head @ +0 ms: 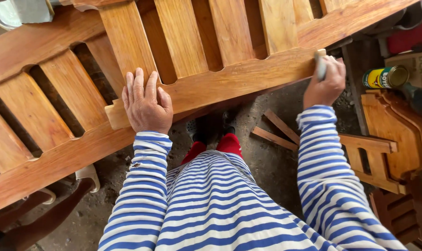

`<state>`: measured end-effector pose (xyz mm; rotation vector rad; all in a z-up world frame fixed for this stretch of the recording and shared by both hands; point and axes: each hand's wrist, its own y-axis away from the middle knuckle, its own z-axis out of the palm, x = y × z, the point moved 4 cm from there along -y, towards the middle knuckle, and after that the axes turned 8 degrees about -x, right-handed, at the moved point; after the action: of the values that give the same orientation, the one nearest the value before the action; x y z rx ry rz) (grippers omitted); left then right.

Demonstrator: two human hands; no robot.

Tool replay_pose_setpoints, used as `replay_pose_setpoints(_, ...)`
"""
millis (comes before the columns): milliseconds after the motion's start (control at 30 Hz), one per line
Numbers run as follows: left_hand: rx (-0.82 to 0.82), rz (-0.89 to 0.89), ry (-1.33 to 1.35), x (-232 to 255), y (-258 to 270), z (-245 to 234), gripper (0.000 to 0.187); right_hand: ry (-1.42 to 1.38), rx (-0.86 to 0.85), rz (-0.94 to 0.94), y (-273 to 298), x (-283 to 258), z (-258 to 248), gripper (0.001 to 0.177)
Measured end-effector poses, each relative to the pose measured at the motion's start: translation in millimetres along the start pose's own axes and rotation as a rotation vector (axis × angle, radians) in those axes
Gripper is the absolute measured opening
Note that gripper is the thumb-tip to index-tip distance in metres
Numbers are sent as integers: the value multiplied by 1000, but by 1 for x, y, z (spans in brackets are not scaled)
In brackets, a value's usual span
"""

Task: The person sands a wooden chair backrest with a sanding block, moving it along the slats and edges. They flip the piece over to sand the other side and continue smoothing the surface.

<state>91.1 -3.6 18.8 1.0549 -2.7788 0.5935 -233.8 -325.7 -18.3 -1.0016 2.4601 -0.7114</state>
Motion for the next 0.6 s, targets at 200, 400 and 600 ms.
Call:
replay_pose_setpoints(200,5,1,7,1,0,-2,36,-43,63,48,6,-85,-7,12)
replay_pose_setpoints(400,-20,45,-12,1,-1,-4,38,-602,-212,-58,28,-219,-24,42)
replay_pose_setpoints(600,-4,24,0,1,0,-4,37,-191,-26,-67,2,-74,-15,12)
